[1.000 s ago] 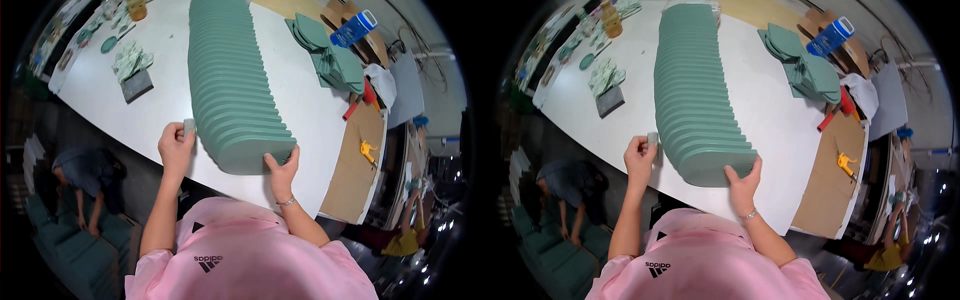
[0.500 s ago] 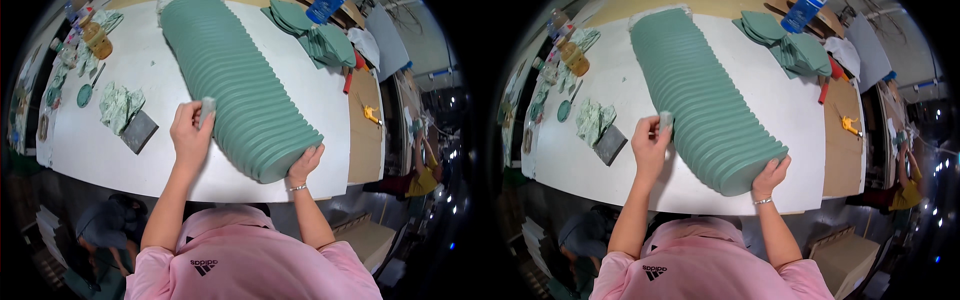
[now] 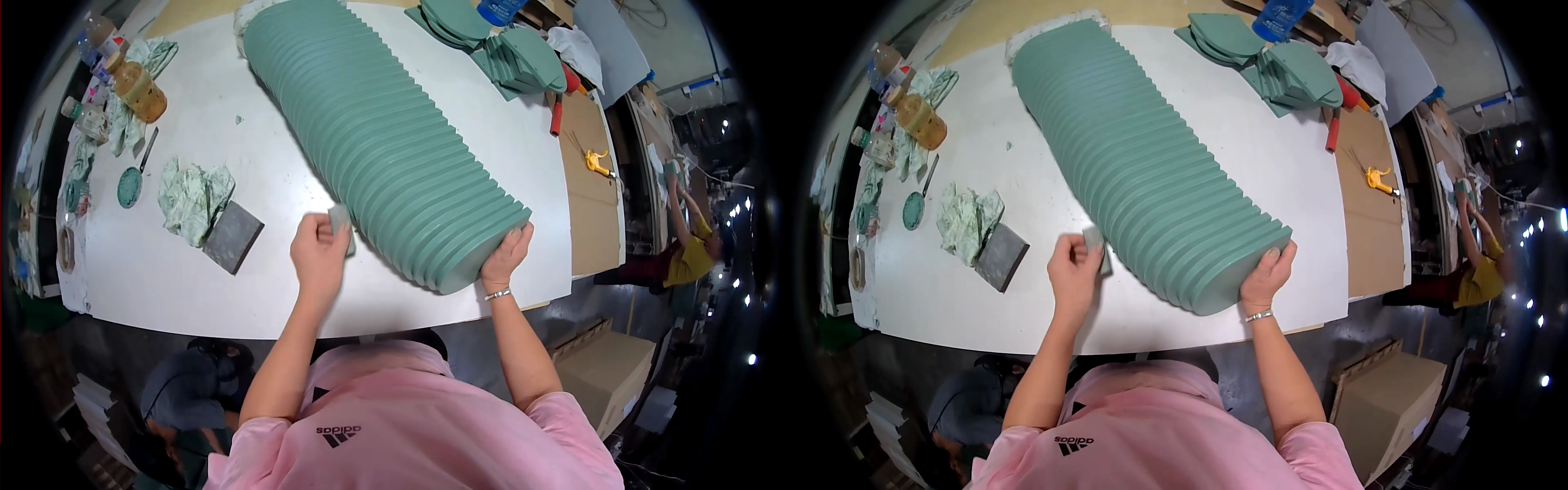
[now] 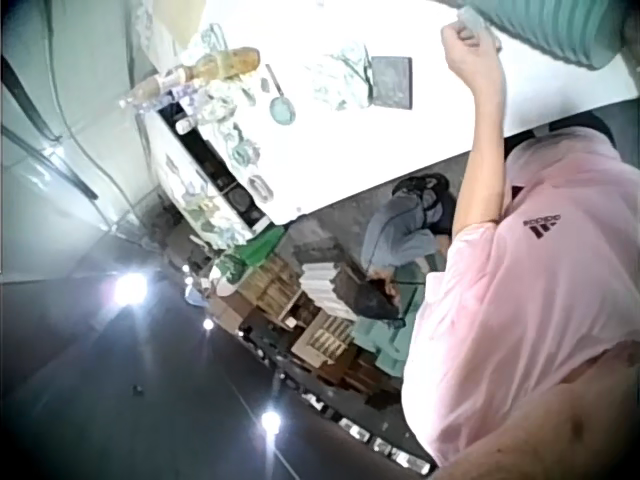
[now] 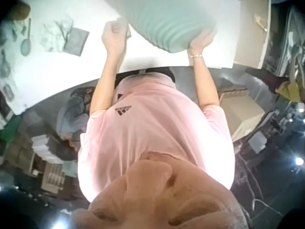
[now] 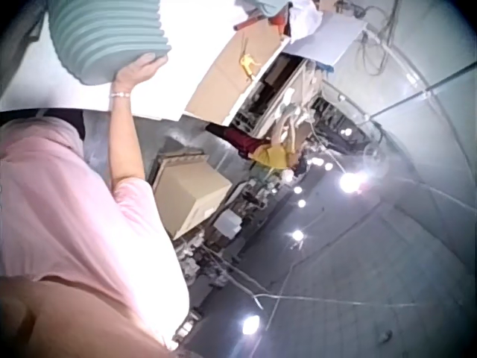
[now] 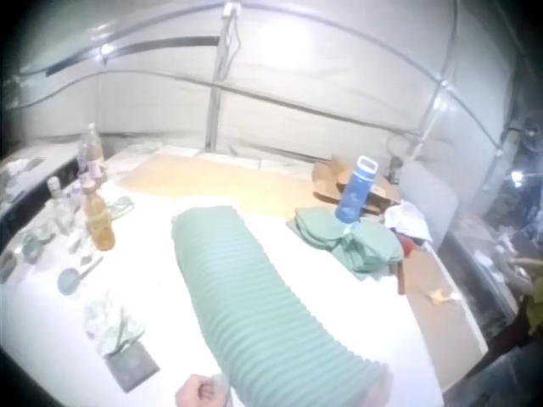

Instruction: Apply adhesive to foam segments and assemble them on a workbench.

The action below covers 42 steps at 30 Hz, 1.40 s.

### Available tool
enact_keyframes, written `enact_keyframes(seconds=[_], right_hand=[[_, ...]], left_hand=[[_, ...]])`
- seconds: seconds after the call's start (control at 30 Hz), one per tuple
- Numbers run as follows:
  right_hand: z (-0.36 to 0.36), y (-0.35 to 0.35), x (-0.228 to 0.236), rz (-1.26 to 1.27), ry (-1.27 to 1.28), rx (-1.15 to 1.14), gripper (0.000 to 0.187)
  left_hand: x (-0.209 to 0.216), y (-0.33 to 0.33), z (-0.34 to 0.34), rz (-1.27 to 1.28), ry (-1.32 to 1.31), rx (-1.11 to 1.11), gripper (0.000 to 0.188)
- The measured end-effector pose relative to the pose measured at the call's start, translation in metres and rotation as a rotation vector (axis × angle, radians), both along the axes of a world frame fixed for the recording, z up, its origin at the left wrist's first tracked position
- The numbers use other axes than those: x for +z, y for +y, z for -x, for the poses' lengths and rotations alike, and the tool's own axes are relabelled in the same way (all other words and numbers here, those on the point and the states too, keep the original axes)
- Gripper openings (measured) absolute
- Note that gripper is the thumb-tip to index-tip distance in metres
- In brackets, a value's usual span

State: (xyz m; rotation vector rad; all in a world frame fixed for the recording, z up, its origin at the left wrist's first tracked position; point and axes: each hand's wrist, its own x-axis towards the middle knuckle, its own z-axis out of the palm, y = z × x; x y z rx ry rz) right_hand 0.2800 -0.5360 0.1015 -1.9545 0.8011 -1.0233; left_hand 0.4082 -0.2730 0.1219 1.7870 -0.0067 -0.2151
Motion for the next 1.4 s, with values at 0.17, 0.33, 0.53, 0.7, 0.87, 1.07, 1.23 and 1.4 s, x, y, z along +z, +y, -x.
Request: enact_keyframes(seconds=[0.17,0.33,0.53,0.7,0.87,1.07,1.23,1.4], right_hand=[[0.003,0.003,0.009,0.394,0.177,-0.176,0.043],[0.004,0.031,0.012,0.169,0.130,-0.285,0.035],[0.003,0.028,0.003,0.235,0.092,-0.274,0.031],[0.001,0.031,0.000,0.171,0.097,-0.243,0.032],[0.010,0.030,-0.004,0.153,0.075,-0.242,0.033],[0.014,0.029,-0.004,0.191,0.020,-0.208,0.033],[0.005,0.035,-0.006,0.179,0.039,-0.191,0.032],[0.011,0.026,-0.002,0.201,0.053,-0.247,0.031]], left_hand=[[0.033,0.006,-0.048,-0.055,-0.369,0.066,0.020],[0.019,0.005,-0.060,-0.243,-0.591,-0.102,0.024],[0.043,-0.007,-0.078,-0.292,-0.774,-0.225,0.026],[0.079,-0.065,-0.132,-0.430,-1.004,-0.356,0.027],[0.089,-0.013,-0.130,-0.533,-1.041,-0.512,0.024],[0.093,-0.079,-0.159,-0.514,-1.138,-0.699,0.026],[0.099,-0.134,-0.221,-0.398,-1.203,-0.806,0.027],[0.111,-0.076,-0.217,-0.424,-1.136,-0.968,0.025]])
